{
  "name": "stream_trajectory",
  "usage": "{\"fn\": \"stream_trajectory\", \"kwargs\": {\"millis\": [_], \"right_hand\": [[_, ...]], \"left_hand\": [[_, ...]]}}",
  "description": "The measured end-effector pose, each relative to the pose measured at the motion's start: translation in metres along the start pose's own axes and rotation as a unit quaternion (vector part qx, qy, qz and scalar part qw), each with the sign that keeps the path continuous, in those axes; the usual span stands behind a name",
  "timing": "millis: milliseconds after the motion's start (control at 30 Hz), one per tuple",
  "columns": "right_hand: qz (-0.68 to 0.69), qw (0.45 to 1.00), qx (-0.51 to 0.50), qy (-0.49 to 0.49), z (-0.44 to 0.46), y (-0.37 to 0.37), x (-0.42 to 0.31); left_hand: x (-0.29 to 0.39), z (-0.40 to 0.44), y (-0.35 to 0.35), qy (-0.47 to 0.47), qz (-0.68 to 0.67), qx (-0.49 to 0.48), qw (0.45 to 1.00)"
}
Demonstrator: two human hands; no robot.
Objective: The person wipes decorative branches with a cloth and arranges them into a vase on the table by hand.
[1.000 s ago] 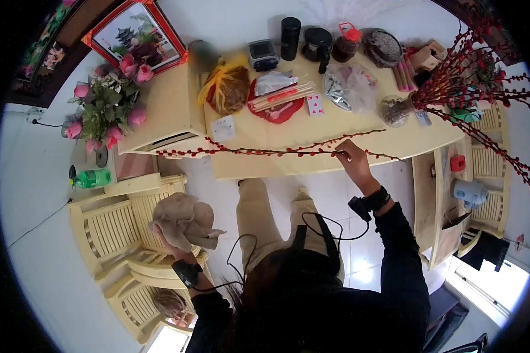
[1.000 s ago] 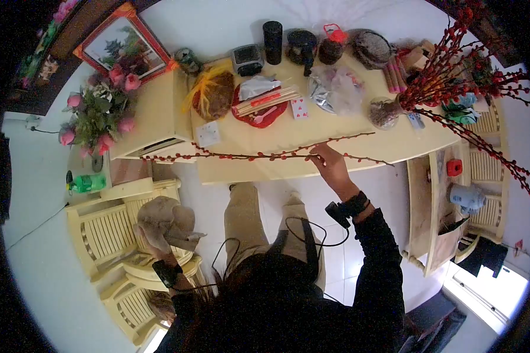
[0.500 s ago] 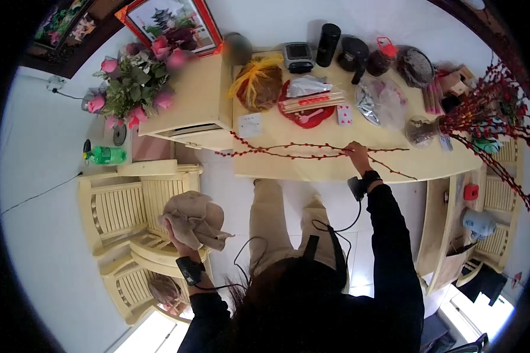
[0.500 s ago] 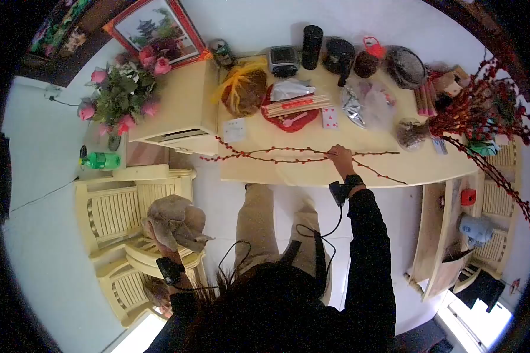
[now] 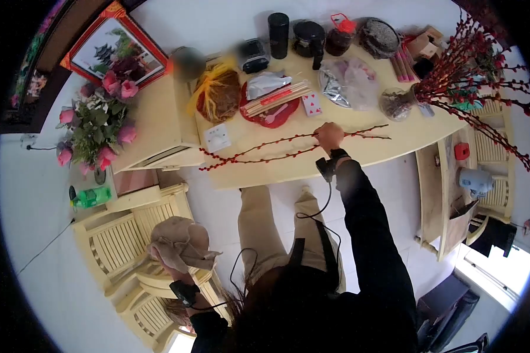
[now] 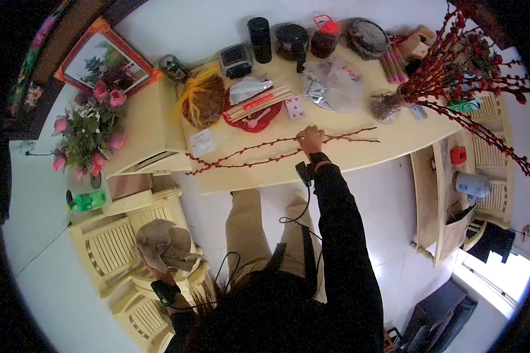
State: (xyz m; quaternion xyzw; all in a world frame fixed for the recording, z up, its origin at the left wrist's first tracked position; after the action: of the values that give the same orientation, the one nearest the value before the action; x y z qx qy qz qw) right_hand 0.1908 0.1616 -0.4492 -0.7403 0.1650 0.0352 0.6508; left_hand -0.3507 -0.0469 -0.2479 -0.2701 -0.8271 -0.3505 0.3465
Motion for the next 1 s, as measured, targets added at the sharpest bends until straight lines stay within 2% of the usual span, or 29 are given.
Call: {"fn": "stream_trajectory", "kwargs": {"millis": [33, 133, 200, 300, 367, 433, 467, 500, 533, 567, 600, 633, 667, 700, 733, 767, 800, 900, 1000], "right_hand": [[-0.009, 1.000, 0.001, -0.015, -0.001, 0.001, -0.002], [-0.003, 1.000, 0.002, -0.031, -0.003, -0.009, -0.013], [-0.005, 0.999, -0.007, -0.042, 0.000, -0.008, -0.015], [0.010, 0.995, 0.077, -0.059, -0.010, -0.019, -0.022], [0.086, 0.987, 0.131, -0.043, -0.027, -0.033, -0.018], [0.160, 0.970, 0.182, -0.003, -0.057, -0.057, -0.013], [0.257, 0.954, 0.154, 0.007, -0.074, -0.058, -0.002], [0.256, 0.938, 0.231, -0.047, -0.101, -0.069, 0.002], [0.290, 0.929, 0.231, -0.018, -0.125, -0.052, 0.022], [0.377, 0.905, 0.185, 0.068, -0.152, -0.051, 0.031], [0.381, 0.901, 0.173, 0.111, -0.177, -0.043, 0.043], [0.489, 0.837, 0.129, 0.209, -0.202, 0.000, 0.073], [0.472, 0.855, 0.130, 0.168, -0.220, -0.027, 0.059], [0.532, 0.807, 0.079, 0.244, -0.239, -0.004, 0.072], [0.582, 0.761, 0.041, 0.283, -0.252, -0.007, 0.063], [0.592, 0.745, 0.012, 0.307, -0.260, -0.005, 0.057], [0.601, 0.727, -0.017, 0.332, -0.266, -0.002, 0.053], [0.604, 0.757, -0.024, 0.248, -0.258, -0.018, 0.034], [0.575, 0.790, -0.050, 0.205, -0.250, -0.028, 0.023]], "left_hand": [[0.000, -0.001, 0.007, 0.001, 0.006, -0.003, 1.000], [0.001, 0.027, -0.050, 0.125, 0.112, 0.066, 0.984], [-0.003, 0.024, -0.034, 0.109, 0.121, 0.040, 0.986], [-0.008, 0.015, 0.003, 0.083, 0.138, 0.000, 0.987], [-0.020, 0.028, -0.002, -0.021, 0.010, 0.021, 0.999], [-0.042, 0.047, -0.009, -0.069, -0.052, -0.045, 0.995], [-0.053, 0.051, -0.012, -0.093, -0.086, -0.077, 0.989], [-0.060, 0.047, 0.004, -0.127, -0.072, -0.102, 0.984], [-0.057, 0.016, 0.073, -0.167, -0.073, -0.106, 0.978], [-0.083, 0.049, 0.031, -0.111, 0.043, -0.111, 0.987], [-0.093, 0.063, 0.030, -0.020, 0.254, -0.174, 0.951], [-0.103, 0.074, 0.030, 0.093, 0.443, -0.199, 0.869], [-0.116, 0.067, 0.078, 0.225, 0.675, -0.259, 0.653], [-0.138, 0.076, 0.096, 0.144, 0.544, -0.218, 0.798], [-0.165, 0.079, 0.111, 0.109, 0.503, -0.205, 0.832], [-0.191, 0.082, 0.127, 0.076, 0.460, -0.188, 0.865], [-0.211, 0.080, 0.142, 0.096, 0.529, -0.207, 0.817], [-0.257, 0.074, 0.166, 0.150, 0.733, -0.171, 0.641], [-0.295, 0.067, 0.183, 0.283, 0.815, -0.190, 0.468]]}}
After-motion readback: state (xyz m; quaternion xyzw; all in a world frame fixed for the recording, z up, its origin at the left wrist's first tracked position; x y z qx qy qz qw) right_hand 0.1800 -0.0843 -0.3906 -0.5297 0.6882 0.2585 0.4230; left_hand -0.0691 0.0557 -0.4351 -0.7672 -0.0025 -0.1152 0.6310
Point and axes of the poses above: each hand's wrist, its own z-axis towards the middle knuckle, its own y-axis out of the palm, x = y × z, the point moved 7 cm from there along z, towards the middle knuckle, and after that the axes turned 2 degrees about -y, right-handed, at the moved point
